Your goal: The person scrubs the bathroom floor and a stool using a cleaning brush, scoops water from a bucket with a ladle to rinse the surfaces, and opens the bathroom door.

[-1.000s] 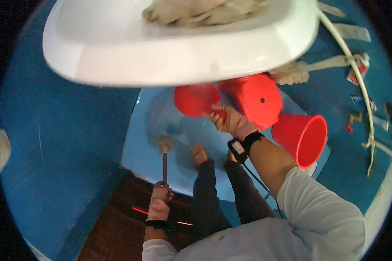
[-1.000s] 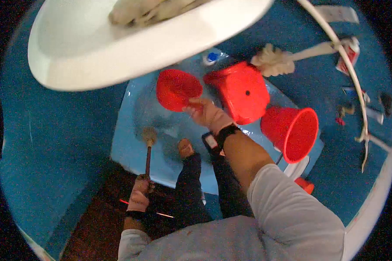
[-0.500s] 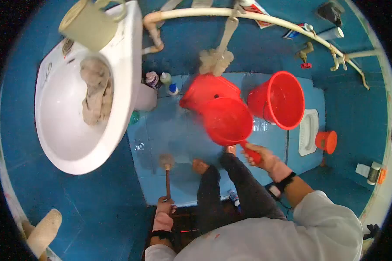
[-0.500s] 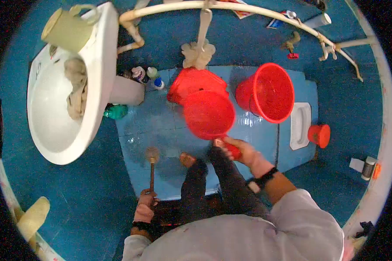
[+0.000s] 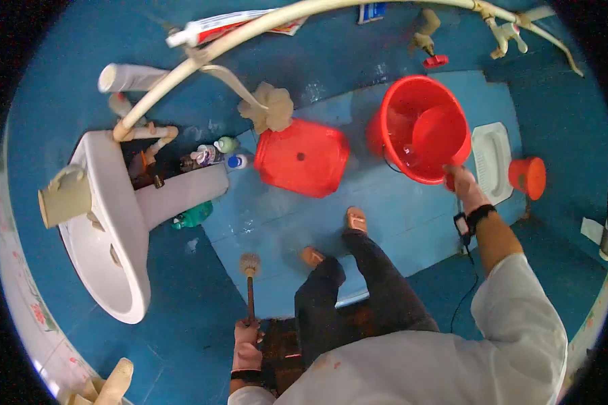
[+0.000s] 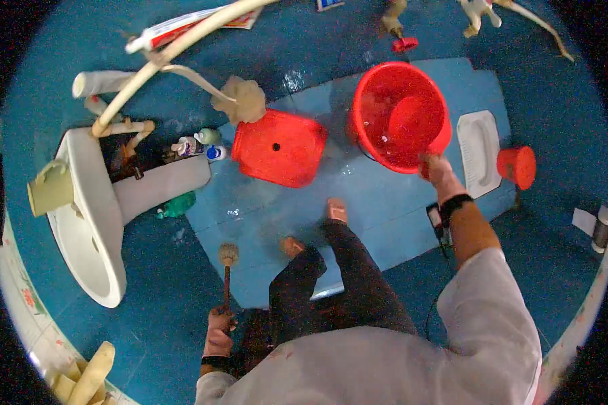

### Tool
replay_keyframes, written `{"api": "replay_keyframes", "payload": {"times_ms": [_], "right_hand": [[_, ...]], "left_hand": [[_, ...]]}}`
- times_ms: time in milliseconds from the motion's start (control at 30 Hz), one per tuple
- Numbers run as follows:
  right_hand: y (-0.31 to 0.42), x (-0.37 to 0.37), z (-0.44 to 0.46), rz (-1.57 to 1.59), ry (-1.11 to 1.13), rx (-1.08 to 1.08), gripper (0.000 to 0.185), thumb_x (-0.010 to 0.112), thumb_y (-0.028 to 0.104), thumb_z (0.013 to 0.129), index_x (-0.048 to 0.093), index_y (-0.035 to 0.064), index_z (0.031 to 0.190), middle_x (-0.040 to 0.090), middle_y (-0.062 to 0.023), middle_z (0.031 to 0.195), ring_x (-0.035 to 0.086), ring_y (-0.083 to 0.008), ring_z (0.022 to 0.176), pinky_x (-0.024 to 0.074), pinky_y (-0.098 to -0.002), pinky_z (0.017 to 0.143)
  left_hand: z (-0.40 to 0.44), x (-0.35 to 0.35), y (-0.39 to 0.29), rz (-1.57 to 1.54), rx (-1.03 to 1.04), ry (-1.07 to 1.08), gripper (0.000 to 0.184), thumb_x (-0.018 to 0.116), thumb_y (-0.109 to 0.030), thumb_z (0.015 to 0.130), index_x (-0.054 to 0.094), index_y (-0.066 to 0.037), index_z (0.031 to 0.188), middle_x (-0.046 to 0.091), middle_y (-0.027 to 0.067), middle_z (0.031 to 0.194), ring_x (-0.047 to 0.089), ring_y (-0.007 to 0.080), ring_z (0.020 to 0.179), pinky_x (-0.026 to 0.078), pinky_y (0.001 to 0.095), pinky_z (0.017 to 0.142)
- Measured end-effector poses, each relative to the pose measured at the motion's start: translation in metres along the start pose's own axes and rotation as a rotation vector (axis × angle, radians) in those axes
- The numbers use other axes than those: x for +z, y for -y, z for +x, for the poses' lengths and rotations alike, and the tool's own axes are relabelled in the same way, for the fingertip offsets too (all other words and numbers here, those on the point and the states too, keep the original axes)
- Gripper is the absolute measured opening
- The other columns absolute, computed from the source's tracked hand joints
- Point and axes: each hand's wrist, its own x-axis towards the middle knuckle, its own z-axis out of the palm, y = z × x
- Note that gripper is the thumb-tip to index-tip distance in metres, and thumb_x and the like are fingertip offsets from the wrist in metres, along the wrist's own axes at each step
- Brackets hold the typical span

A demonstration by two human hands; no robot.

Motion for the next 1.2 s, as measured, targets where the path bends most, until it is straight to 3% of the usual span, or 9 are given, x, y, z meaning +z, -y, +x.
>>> {"api": "replay_keyframes", "payload": {"times_ms": [133,333,467,533,633,767,900,967,1200], "right_hand": [[-0.014,-0.005,0.083,-0.804,-0.371,0.037,0.020,0.055,0.017,0.077,0.056,0.0001,0.088,0.061,-0.0145,0.085,0.061,-0.0246,0.078,0.0491,-0.0350,0.060],[-0.002,0.020,0.101,-1.015,-0.571,0.123,0.026,0.047,0.016,0.080,0.062,0.0059,0.098,0.060,-0.0144,0.105,0.057,-0.0304,0.099,0.0478,-0.0374,0.078],[-0.037,0.047,0.157,-1.041,-0.540,0.077,0.025,0.047,0.019,0.082,0.063,0.0086,0.098,0.063,-0.0100,0.100,0.059,-0.0277,0.096,0.0479,-0.0364,0.078],[-0.054,0.062,0.169,-1.542,-0.113,-0.068,0.023,0.050,0.018,0.081,0.062,0.0084,0.098,0.064,-0.0091,0.097,0.060,-0.0274,0.092,0.0488,-0.0356,0.075],[-0.108,0.049,0.209,-0.815,0.198,-0.233,0.015,0.053,0.018,0.083,0.061,0.0067,0.090,0.062,-0.0073,0.086,0.059,-0.0197,0.072,0.0497,-0.0308,0.062],[-0.057,0.038,0.128,0.493,0.256,0.364,0.008,0.057,0.013,0.081,0.059,0.0051,0.080,0.056,-0.0028,0.071,0.050,-0.0088,0.054,0.0449,-0.0222,0.049],[-0.060,0.027,0.058,0.334,0.203,0.150,0.013,0.060,0.016,0.079,0.058,0.0066,0.070,0.053,-0.0012,0.063,0.048,-0.0105,0.053,0.0421,-0.0233,0.046],[-0.070,0.031,0.031,0.270,0.139,0.024,0.014,0.061,0.019,0.078,0.059,0.0059,0.073,0.053,-0.0013,0.063,0.049,-0.0111,0.054,0.0411,-0.0255,0.046],[-0.074,0.085,-0.148,0.761,0.187,-0.103,0.024,0.063,0.014,0.074,0.050,0.0070,0.094,0.049,0.0030,0.062,0.047,-0.0058,0.049,0.0422,-0.0218,0.041]], "left_hand": [[-0.048,0.019,-0.048,0.032,0.038,-0.108,0.028,0.057,-0.009,0.077,0.048,-0.001,0.102,0.055,0.0083,0.072,0.054,0.0161,0.044,0.040,0.0278,0.035],[-0.062,0.020,-0.078,0.267,0.217,-0.142,0.027,0.056,-0.010,0.078,0.049,-0.002,0.102,0.055,0.0068,0.068,0.053,0.0146,0.044,0.040,0.0266,0.036],[-0.059,0.016,-0.089,0.298,0.200,-0.148,0.027,0.059,-0.011,0.077,0.050,-0.003,0.102,0.055,0.0063,0.064,0.053,0.0139,0.044,0.040,0.0266,0.036],[-0.060,0.015,-0.095,0.334,0.235,-0.129,0.027,0.060,-0.013,0.078,0.050,-0.003,0.101,0.055,0.0063,0.062,0.053,0.0140,0.044,0.040,0.0266,0.036],[-0.058,0.007,-0.096,0.464,0.208,-0.158,0.022,0.059,-0.013,0.079,0.050,-0.004,0.097,0.055,0.0077,0.062,0.054,0.0147,0.044,0.040,0.0270,0.035],[-0.056,-0.002,-0.106,0.419,0.128,-0.176,0.020,0.056,-0.012,0.080,0.053,-0.003,0.097,0.057,0.0103,0.062,0.055,0.0160,0.044,0.040,0.0284,0.035],[-0.011,-0.070,-0.102,0.453,0.163,0.197,0.010,0.055,-0.011,0.079,0.051,-0.003,0.084,0.057,0.0060,0.067,0.056,0.0195,0.048,0.044,0.0310,0.039],[0.038,-0.124,-0.077,0.688,0.241,0.145,0.035,0.063,-0.035,0.076,0.058,-0.016,0.105,0.061,0.0134,0.101,0.063,0.0234,0.079,0.051,0.0313,0.064],[0.030,0.000,-0.232,1.043,0.416,0.101,0.031,0.062,-0.031,0.077,0.058,-0.013,0.102,0.061,0.0129,0.094,0.062,0.0227,0.073,0.050,0.0313,0.060]]}}
